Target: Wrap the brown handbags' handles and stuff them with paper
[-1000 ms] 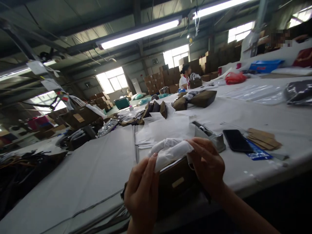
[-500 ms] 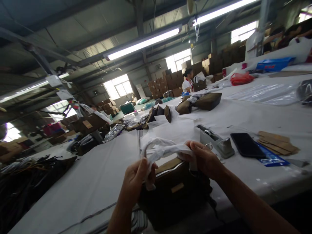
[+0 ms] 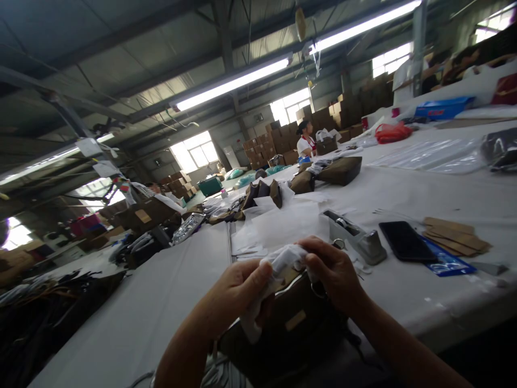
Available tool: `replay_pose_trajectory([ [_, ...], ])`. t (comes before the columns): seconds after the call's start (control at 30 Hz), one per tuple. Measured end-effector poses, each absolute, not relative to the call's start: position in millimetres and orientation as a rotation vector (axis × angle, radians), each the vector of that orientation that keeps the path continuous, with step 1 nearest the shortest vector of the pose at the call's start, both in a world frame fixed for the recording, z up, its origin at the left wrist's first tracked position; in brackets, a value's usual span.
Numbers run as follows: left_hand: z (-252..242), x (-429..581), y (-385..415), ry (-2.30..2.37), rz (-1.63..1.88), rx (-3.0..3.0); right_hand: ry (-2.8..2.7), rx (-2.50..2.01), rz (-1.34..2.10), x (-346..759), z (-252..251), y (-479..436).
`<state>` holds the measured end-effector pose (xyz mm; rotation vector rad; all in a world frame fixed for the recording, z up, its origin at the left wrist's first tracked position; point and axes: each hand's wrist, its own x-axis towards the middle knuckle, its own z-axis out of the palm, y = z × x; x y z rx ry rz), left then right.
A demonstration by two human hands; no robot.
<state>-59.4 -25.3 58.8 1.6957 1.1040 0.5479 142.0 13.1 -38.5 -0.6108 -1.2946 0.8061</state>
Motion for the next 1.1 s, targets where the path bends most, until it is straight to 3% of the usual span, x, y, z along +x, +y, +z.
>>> replay_pose_trajectory([
  [0.2,54,-56,-29,0.904,0.461,1.632,-1.352,-0.53,0.663,140,-27,12],
  [0.5,62,-63,-7,0.853,1.087,1.259,-1.915,-0.833,0.546,157,-49,36],
  [0.7,74,-89,-5,0.988,1.348,1.316,-1.295,-0.946,0.52,191,-86,32],
  [0.83,73,-130,9,0.896,1.527,1.424,-0.946,-1.018,0.929,192,-126,31],
  [0.97,54,-148,31,0.71,1.582,1.47,-0.798,-0.579,1.486,161,-146,21],
  [1.1,38,-132,37,0.612,1.655,1.124,-0.816,-0.151,1.495,149,-152,19],
])
